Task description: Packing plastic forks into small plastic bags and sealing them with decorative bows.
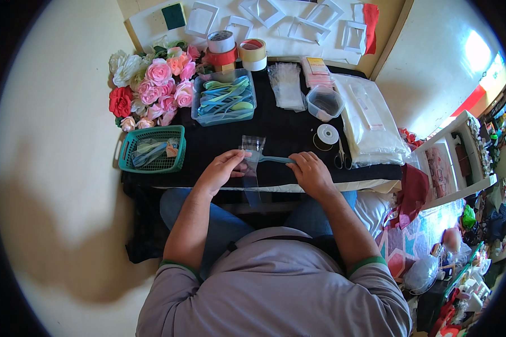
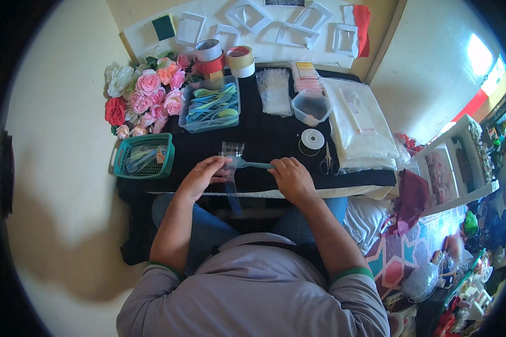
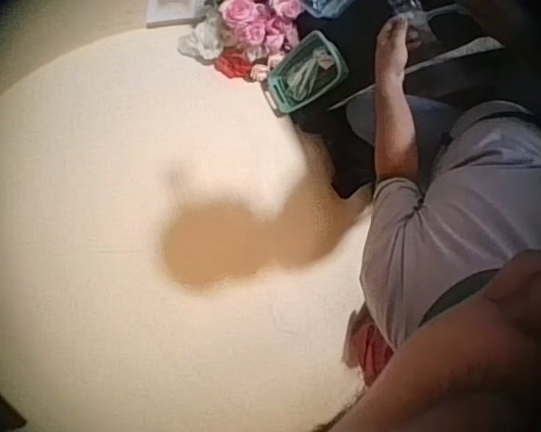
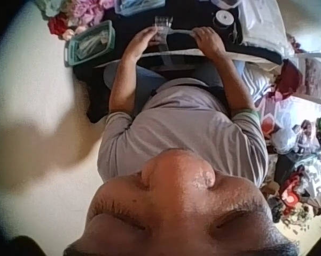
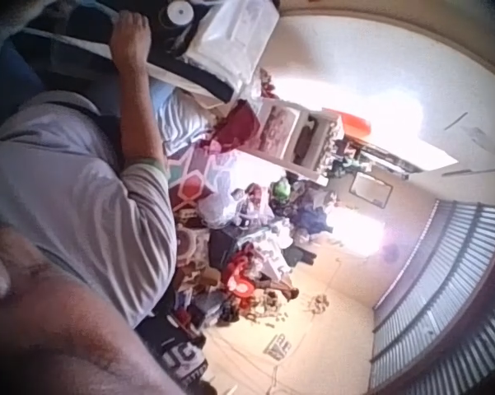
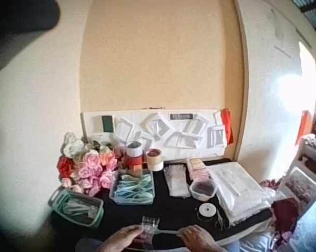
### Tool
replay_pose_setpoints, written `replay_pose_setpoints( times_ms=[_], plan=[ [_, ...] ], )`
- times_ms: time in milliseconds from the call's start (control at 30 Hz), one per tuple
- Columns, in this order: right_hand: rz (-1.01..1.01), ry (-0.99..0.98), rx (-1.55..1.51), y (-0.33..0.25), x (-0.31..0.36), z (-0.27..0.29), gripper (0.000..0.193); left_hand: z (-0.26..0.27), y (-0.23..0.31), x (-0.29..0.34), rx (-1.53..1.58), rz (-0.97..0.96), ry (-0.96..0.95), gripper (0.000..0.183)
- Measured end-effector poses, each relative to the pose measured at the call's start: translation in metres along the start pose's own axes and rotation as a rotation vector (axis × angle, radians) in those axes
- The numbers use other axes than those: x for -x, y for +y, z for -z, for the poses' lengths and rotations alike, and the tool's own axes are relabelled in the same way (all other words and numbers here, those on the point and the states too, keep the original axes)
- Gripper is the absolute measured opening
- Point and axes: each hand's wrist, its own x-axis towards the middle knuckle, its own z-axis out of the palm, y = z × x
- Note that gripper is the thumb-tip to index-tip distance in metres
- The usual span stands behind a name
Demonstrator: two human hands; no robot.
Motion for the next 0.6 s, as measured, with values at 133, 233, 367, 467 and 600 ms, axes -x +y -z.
replay_pose_setpoints(
  times_ms=[133, 233, 367, 467, 600],
  plan=[
    [0.080, -0.018, -0.073, -0.015, 0.000, 0.016, 0.017, -0.012, 0.007, 0.005, -0.039, 0.041, -0.063, 0.033],
    [0.058, -0.001, -0.111, -0.022, -0.001, 0.023, 0.019, -0.019, 0.007, 0.010, -0.027, 0.031, -0.103, 0.034],
    [0.057, 0.058, -0.198, -0.026, -0.003, 0.036, 0.026, -0.028, 0.009, 0.015, -0.053, -0.078, -0.067, 0.031],
    [-0.300, -0.073, -0.403, -0.037, -0.002, 0.044, 0.026, -0.040, 0.013, 0.022, -0.017, -0.158, -0.003, 0.029],
    [-0.571, -0.056, -0.896, -0.040, 0.001, 0.040, 0.028, -0.054, 0.017, 0.027, 0.055, -0.253, 0.047, 0.028]
  ],
)
